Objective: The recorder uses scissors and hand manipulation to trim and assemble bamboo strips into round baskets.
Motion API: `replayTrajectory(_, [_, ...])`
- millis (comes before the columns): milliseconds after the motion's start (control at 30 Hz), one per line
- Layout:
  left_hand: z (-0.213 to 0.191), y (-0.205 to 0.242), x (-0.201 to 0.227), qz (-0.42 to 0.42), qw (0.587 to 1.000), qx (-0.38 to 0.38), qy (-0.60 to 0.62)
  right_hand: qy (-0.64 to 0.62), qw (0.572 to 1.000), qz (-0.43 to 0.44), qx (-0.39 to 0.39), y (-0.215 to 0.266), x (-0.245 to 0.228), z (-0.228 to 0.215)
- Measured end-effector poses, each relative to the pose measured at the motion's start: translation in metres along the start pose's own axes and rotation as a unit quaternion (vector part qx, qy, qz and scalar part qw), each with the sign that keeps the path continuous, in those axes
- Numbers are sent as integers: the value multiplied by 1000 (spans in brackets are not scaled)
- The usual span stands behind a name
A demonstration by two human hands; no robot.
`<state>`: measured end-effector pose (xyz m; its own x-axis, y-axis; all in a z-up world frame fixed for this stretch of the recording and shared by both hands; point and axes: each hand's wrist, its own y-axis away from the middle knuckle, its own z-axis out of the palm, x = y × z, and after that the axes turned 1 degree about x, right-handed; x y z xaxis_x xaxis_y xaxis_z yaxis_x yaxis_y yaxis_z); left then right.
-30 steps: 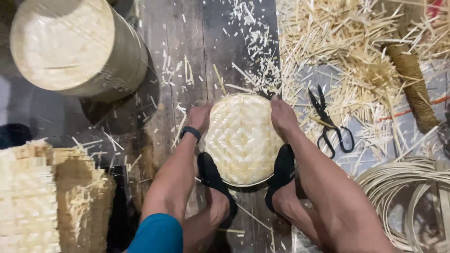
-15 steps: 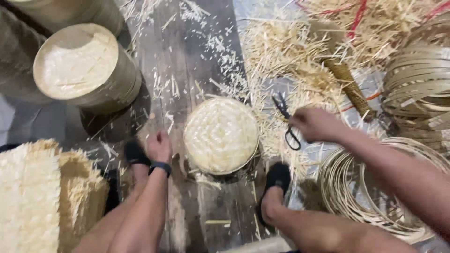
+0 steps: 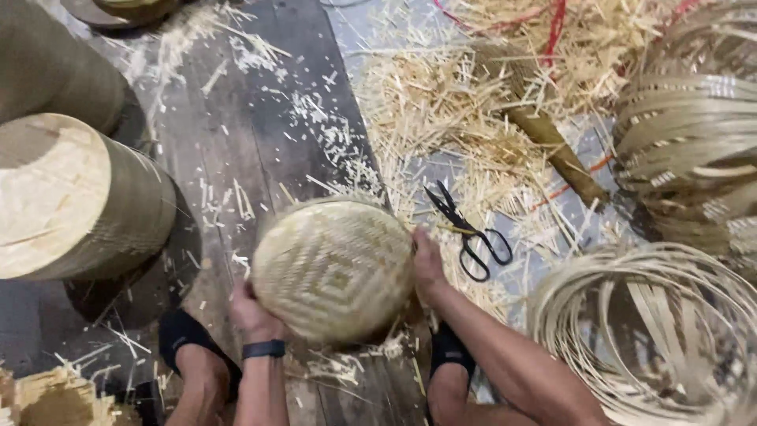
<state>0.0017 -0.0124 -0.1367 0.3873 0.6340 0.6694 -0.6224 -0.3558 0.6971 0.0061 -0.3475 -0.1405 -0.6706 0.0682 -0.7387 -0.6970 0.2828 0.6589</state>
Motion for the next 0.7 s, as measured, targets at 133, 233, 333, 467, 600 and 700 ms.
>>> replayTrajectory(133, [27, 49, 48, 130, 979, -84, 132, -115, 978, -132, -111, 52, -83, -32])
replayTrajectory(233, [9, 40, 43, -9, 986, -133, 97, -174, 969, -5, -173, 46, -59, -35])
replayTrajectory(333, [-57, -95, -38, -35, 982, -179, 52, -164, 971, -62, -163, 44, -28, -33])
replayTrajectory(467, [-50, -74, -65, 231, 911, 14, -341, 139, 986, -79, 39, -8, 50, -72])
replayTrajectory(600, [64, 24, -68, 421, 705, 98, -562, 414, 828, -312, 212, -40, 50, -142])
replayTrajectory(700, [131, 54, -98, 216, 738, 44, -638, 570, 775, -213, 173, -50, 36, -163])
